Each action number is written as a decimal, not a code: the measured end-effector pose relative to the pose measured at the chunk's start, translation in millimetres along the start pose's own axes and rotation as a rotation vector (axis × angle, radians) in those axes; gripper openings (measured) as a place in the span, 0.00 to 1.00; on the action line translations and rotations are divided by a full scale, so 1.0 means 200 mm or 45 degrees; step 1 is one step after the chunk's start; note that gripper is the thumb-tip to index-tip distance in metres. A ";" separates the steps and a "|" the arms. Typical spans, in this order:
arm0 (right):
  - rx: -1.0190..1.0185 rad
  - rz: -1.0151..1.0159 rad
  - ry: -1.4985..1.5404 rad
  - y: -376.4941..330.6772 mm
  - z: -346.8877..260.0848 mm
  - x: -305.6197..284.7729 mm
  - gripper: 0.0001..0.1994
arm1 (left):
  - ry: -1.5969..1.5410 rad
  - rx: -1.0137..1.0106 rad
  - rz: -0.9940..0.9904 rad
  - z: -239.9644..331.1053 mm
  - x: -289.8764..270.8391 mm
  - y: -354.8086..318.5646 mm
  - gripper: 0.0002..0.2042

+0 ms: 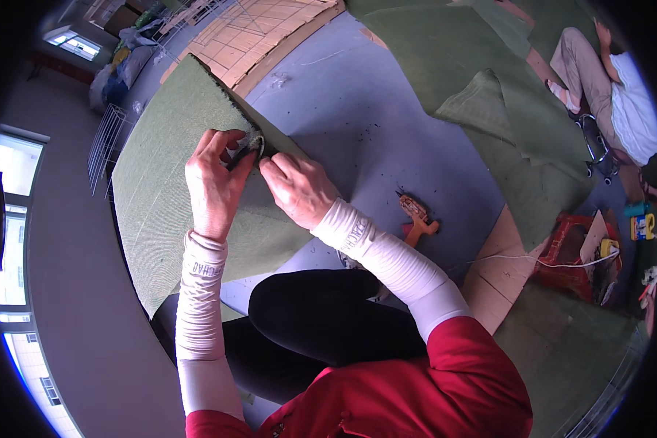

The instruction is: Applying hot glue to upholstery foam and attaching green fabric to cover a block.

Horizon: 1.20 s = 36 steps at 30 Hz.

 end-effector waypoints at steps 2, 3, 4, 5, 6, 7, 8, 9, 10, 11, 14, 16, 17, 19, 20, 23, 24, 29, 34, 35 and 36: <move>-0.044 -0.049 -0.136 0.01 -0.04 0.04 0.10 | 0.004 0.035 -0.001 0.00 -0.02 0.00 0.13; -0.051 -0.063 -0.170 0.01 -0.05 0.06 0.09 | 0.008 0.073 -0.002 0.01 -0.03 -0.01 0.13; -0.052 -0.064 -0.167 0.00 -0.05 0.08 0.09 | 0.008 0.071 0.000 0.01 -0.05 -0.01 0.13; -0.045 -0.030 -0.226 -0.02 -0.03 0.08 0.08 | 0.048 0.137 -0.052 0.04 -0.03 -0.01 0.12; -0.038 0.003 -0.287 -0.05 -0.01 0.06 0.07 | 0.086 0.206 -0.104 0.09 -0.01 -0.02 0.12; -0.031 -0.007 -0.310 -0.07 0.02 0.05 0.07 | 0.192 0.271 -0.071 0.14 0.01 -0.04 0.11; -0.025 0.024 -0.299 -0.05 0.00 0.06 0.07 | 0.211 0.263 -0.060 0.17 -0.02 -0.06 0.11; -0.017 0.054 -0.291 -0.04 -0.02 0.07 0.07 | 0.347 0.185 0.005 0.17 -0.03 -0.05 0.10; -0.020 0.061 -0.277 -0.04 -0.03 0.08 0.07 | 0.481 0.107 0.069 0.16 -0.05 -0.04 0.11; -0.004 0.080 -0.238 -0.06 -0.02 0.08 0.09 | 0.586 0.102 0.093 0.17 -0.02 -0.03 0.12; 0.053 0.061 -0.169 -0.08 -0.01 0.06 0.13 | 0.858 0.176 0.296 0.21 0.05 -0.03 0.12; 0.093 0.025 -0.136 -0.10 0.03 0.06 0.14 | 0.840 0.158 0.303 0.17 0.06 -0.04 0.13; 0.091 0.024 -0.003 -0.10 0.06 0.05 0.16 | 0.855 0.171 0.316 0.18 0.07 -0.05 0.13; 0.091 0.022 0.129 -0.11 0.10 0.03 0.17 | 0.868 0.184 0.328 0.19 0.08 -0.08 0.14; 0.193 0.089 0.223 -0.13 0.17 -0.01 0.19 | 0.813 0.200 0.368 0.19 0.07 -0.10 0.10; 0.316 0.209 0.399 -0.05 0.28 -0.09 0.25 | 0.742 0.201 0.426 0.19 0.06 -0.09 0.04; 0.323 0.205 0.389 -0.02 0.32 -0.08 0.25 | 0.709 0.196 0.436 0.20 0.06 -0.09 0.03; 0.018 -0.068 0.755 0.13 0.35 0.13 0.23 | 0.676 0.124 0.481 0.17 0.00 -0.12 0.11; 0.032 0.067 0.706 0.12 0.38 0.12 0.19 | 0.717 0.206 0.499 0.26 0.02 -0.25 0.21; -0.014 0.059 0.648 0.11 0.38 0.11 0.18 | 0.557 0.332 0.405 0.29 0.05 -0.34 0.20; 0.094 0.097 0.819 0.12 0.38 0.10 0.19 | 0.379 0.463 0.312 0.32 0.06 -0.45 0.19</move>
Point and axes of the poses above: each hand's wrist, its own y-axis towards the middle knuckle, its own x-axis out of the palm, z = x × y, the point moved 9 cm from there along y, towards the middle knuckle, and after that the axes turned 15 degrees about -x, right-handed, at the moved point
